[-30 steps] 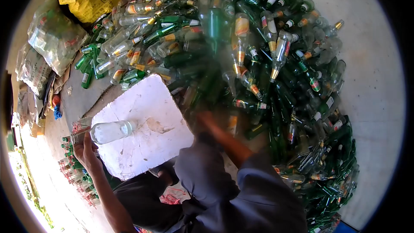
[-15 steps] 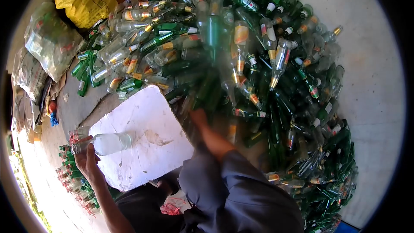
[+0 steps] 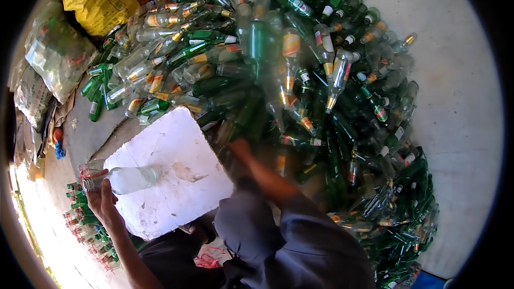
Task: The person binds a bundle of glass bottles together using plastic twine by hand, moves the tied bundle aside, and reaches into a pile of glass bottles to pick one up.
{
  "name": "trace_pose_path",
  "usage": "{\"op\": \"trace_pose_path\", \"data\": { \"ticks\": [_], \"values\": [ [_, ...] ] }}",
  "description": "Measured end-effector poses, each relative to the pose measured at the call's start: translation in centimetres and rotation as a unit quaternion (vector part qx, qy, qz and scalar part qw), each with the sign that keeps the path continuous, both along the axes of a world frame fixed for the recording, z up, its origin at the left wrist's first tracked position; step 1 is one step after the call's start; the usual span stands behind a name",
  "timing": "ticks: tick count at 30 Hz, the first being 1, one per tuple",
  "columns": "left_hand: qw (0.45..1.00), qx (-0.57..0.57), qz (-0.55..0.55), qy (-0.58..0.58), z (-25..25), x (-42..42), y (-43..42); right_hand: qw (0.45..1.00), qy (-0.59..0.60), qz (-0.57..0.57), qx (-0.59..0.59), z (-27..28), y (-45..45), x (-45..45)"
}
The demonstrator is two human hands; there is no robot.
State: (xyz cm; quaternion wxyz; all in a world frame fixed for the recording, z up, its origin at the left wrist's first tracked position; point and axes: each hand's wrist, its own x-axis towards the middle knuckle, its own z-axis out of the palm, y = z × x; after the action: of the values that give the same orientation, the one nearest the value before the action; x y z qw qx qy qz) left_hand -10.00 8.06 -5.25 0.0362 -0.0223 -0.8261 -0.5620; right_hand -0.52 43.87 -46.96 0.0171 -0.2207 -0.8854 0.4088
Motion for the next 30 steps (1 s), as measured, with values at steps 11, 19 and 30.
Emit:
{"op": "trace_pose_path", "data": {
  "ticks": [11, 19, 30],
  "values": [
    [0.999, -0.013, -0.024, 0.032, -0.5, 0.4, 0.1, 0.982, -0.126, -0.047, -0.135, 2.2, -3.0, 9.2],
    [1.0, -0.018, 0.001, 0.013, 0.3, 0.5, 0.4, 0.992, -0.089, 0.017, -0.083, -1.8, -5.9, 7.0],
    [0.999, 0.019, 0.037, -0.004, -0.5, -0.4, -1.2, 0.991, -0.042, 0.016, -0.127, -10.3, -7.6, 6.2]
  ]
}}
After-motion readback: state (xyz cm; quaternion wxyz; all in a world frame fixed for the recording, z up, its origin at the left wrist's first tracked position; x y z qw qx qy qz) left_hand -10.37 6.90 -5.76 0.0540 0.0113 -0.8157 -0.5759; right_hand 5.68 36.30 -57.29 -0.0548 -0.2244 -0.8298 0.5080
